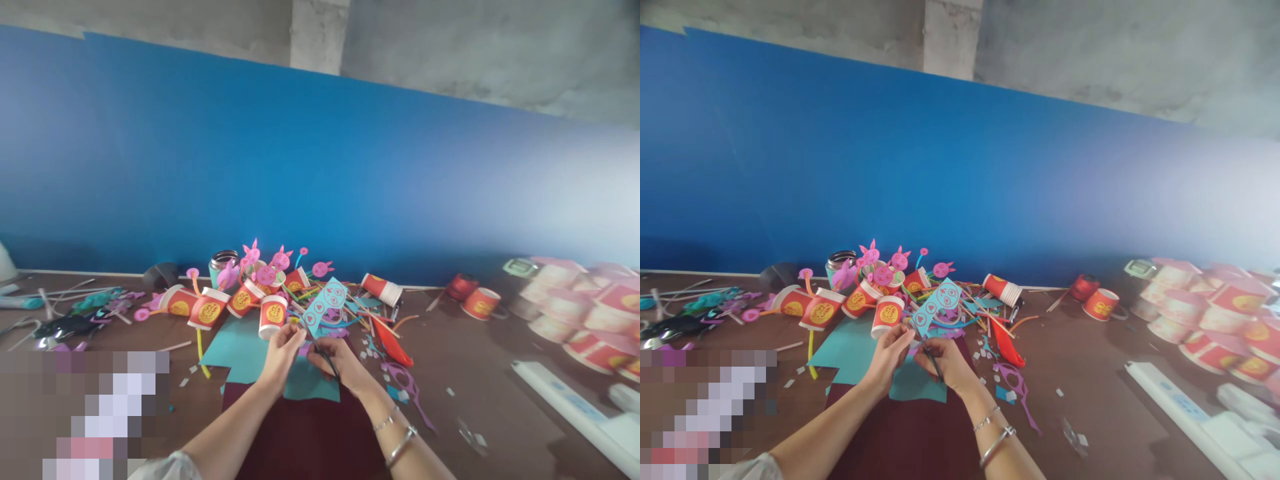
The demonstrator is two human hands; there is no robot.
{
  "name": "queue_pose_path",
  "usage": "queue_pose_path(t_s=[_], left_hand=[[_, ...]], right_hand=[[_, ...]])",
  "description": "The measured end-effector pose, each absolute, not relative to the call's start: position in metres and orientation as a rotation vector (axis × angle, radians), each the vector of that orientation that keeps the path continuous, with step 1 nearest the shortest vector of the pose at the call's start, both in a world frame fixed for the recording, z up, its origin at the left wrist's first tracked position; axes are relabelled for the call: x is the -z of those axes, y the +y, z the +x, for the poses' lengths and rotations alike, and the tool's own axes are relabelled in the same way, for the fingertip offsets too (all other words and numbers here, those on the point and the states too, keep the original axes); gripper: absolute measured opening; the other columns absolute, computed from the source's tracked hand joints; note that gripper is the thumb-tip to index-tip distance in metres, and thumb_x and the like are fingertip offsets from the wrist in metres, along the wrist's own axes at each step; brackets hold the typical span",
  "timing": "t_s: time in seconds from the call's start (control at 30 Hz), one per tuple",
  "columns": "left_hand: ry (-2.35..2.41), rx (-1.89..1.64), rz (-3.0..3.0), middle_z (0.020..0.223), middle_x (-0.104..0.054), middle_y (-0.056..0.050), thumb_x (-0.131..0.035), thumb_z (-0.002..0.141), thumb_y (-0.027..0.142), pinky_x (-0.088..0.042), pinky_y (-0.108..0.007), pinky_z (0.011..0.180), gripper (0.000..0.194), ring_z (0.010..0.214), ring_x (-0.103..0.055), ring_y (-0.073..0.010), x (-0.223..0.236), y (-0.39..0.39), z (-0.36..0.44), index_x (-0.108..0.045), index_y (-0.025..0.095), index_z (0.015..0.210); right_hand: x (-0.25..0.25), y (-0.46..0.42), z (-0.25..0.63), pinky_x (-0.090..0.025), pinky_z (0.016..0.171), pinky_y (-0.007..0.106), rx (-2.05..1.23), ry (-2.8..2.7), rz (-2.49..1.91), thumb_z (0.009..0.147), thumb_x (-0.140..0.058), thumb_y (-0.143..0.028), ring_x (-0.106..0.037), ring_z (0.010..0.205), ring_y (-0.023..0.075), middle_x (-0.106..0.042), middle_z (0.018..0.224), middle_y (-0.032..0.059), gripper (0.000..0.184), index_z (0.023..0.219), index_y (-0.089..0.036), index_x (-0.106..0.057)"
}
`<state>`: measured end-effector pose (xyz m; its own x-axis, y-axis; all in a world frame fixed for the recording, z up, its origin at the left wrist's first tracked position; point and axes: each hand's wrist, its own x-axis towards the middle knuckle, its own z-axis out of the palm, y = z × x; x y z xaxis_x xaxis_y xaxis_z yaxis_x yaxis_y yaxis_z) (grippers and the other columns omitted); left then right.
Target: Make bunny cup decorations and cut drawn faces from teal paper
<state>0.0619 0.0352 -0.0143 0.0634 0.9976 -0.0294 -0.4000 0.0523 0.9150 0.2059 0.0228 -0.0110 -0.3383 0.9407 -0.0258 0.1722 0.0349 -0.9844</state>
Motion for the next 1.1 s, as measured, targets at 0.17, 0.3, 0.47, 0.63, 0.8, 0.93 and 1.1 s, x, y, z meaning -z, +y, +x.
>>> queue_pose_path(t_s=[0.17, 0.3, 0.47, 0.63, 0.8, 0.93, 1.1], left_hand=[[0.884, -1.359, 0.883, 0.05, -0.042, 0.009, -0.075, 0.061, 0.044, -0.013, -0.02, 0.04, 0.036, 0.039, -0.023, -0.0019, 0.013, 0.035, 0.061, -0.052, 0.017, 0.066], [0.872, -1.339, 0.873, 0.048, -0.039, 0.009, -0.075, 0.059, 0.041, -0.012, -0.021, 0.04, 0.033, 0.039, -0.022, -0.0025, 0.015, 0.036, 0.06, -0.054, 0.016, 0.065], [0.841, -1.32, 0.859, 0.048, -0.039, 0.008, -0.076, 0.058, 0.04, -0.011, -0.021, 0.041, 0.034, 0.039, -0.023, -0.003, 0.018, 0.04, 0.06, -0.054, 0.016, 0.065], [0.818, -1.318, 0.845, 0.052, -0.043, 0.007, -0.077, 0.057, 0.04, -0.013, -0.021, 0.041, 0.035, 0.04, -0.026, -0.003, 0.019, 0.041, 0.06, -0.053, 0.016, 0.066], [0.819, -1.294, 0.845, 0.046, -0.037, 0.009, -0.077, 0.058, 0.04, -0.011, -0.021, 0.04, 0.034, 0.038, -0.022, -0.0023, 0.019, 0.04, 0.059, -0.054, 0.016, 0.065], [0.803, -1.279, 0.844, 0.045, -0.036, 0.009, -0.077, 0.058, 0.04, -0.01, -0.02, 0.039, 0.034, 0.036, -0.022, -0.002, 0.02, 0.04, 0.058, -0.054, 0.016, 0.065], [0.79, -1.267, 0.835, 0.046, -0.039, 0.009, -0.077, 0.057, 0.037, -0.012, -0.02, 0.038, 0.033, 0.037, -0.026, -0.0021, 0.02, 0.042, 0.058, -0.053, 0.016, 0.065]], right_hand=[[0.012, 0.023, 0.206, -0.03, 0.038, 0.02, -1.382, -1.595, -1.147, 0.068, -0.07, -0.049, -0.037, 0.036, 0.0063, -0.043, 0.042, -0.008, 0.036, 0.072, -0.015, -0.059], [0.01, 0.021, 0.205, -0.031, 0.04, 0.02, -1.437, -1.579, -1.138, 0.068, -0.071, -0.051, -0.038, 0.038, 0.0068, -0.044, 0.044, -0.0076, 0.038, 0.074, -0.016, -0.059], [0.008, 0.021, 0.205, -0.029, 0.04, 0.02, -1.397, -1.61, -1.157, 0.069, -0.069, -0.053, -0.037, 0.038, 0.0064, -0.042, 0.043, -0.0079, 0.039, 0.072, -0.016, -0.058], [0.009, 0.021, 0.205, -0.029, 0.038, 0.02, -1.396, -1.594, -1.171, 0.068, -0.07, -0.051, -0.037, 0.036, 0.0061, -0.042, 0.042, -0.008, 0.037, 0.07, -0.016, -0.057], [0.008, 0.019, 0.205, -0.033, 0.039, 0.02, -1.439, -1.559, -1.165, 0.069, -0.07, -0.049, -0.041, 0.039, 0.0077, -0.047, 0.045, -0.0065, 0.035, 0.075, -0.016, -0.061], [0.004, 0.018, 0.206, -0.032, 0.039, 0.019, -1.429, -1.571, -1.179, 0.071, -0.069, -0.048, -0.041, 0.039, 0.0075, -0.046, 0.044, -0.0066, 0.034, 0.073, -0.016, -0.06], [0.001, 0.017, 0.206, -0.032, 0.038, 0.019, -1.443, -1.566, -1.197, 0.071, -0.069, -0.049, -0.039, 0.038, 0.0064, -0.046, 0.043, -0.0067, 0.035, 0.071, -0.015, -0.06]])
